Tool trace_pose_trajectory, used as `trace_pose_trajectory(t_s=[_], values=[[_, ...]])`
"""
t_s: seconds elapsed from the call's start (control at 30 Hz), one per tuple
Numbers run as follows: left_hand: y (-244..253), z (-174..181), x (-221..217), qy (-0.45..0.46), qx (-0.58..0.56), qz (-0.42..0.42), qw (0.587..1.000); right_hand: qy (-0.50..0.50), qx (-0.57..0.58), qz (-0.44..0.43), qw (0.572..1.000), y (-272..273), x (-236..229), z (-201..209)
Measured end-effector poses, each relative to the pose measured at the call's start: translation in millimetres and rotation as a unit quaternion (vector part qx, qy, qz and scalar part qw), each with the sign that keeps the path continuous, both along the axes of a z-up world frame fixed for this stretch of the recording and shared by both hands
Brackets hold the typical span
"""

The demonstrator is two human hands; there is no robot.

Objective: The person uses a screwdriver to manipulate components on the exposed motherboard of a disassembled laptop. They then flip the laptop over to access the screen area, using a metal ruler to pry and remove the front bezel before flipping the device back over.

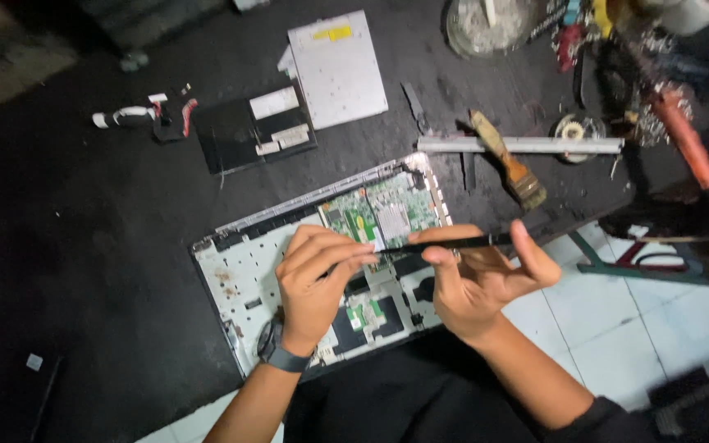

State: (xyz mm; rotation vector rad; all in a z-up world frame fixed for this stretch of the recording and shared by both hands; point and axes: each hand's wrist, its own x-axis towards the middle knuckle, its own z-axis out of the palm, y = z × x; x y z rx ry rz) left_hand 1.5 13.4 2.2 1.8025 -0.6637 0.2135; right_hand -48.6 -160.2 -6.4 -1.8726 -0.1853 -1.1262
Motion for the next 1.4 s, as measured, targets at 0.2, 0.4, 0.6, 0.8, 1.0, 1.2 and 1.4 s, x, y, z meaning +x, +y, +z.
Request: trace_pose_trajectory(t_s=[0.2, 0.4, 0.6, 0.8, 1.0, 1.2, 1.4], values=[[-0.5, 0.0, -0.7, 0.008, 0.004, 0.013, 1.0, 0.021, -0.06, -0.078, 0.995, -6.7, -8.3, -18.8], [0.1, 1.3, -0.4, 0.015, 0.003, -0.002, 1.0, 0.001, 0.028, 0.057, 0.998, 0.3, 8.1, 11.9], [-4.3, 6.5, 2.4, 0.071, -0.041, 0.007, 0.997, 0.061, 0.058, 0.199, 0.976, -11.7, 7.5, 17.5], [-11.5, 6.6, 1.8, 0.077, 0.003, -0.019, 0.997, 0.072, 0.074, 0.187, 0.977, -23.4, 1.0, -0.2], [-19.1, -0.2, -3.1, -0.005, 0.168, -0.09, 0.982, 0.088, 0.008, 0.149, 0.985, -56.5, -6.7, -10.0], [-21.4, 2.7, -4.7, 0.009, 0.218, -0.128, 0.968, 0.1, -0.006, 0.152, 0.983, -61.0, -9.4, -9.2], [-21.8, -8.1, -3.3, -0.007, 0.267, -0.126, 0.956, 0.066, -0.082, 0.15, 0.983, -65.3, -2.1, -9.9]])
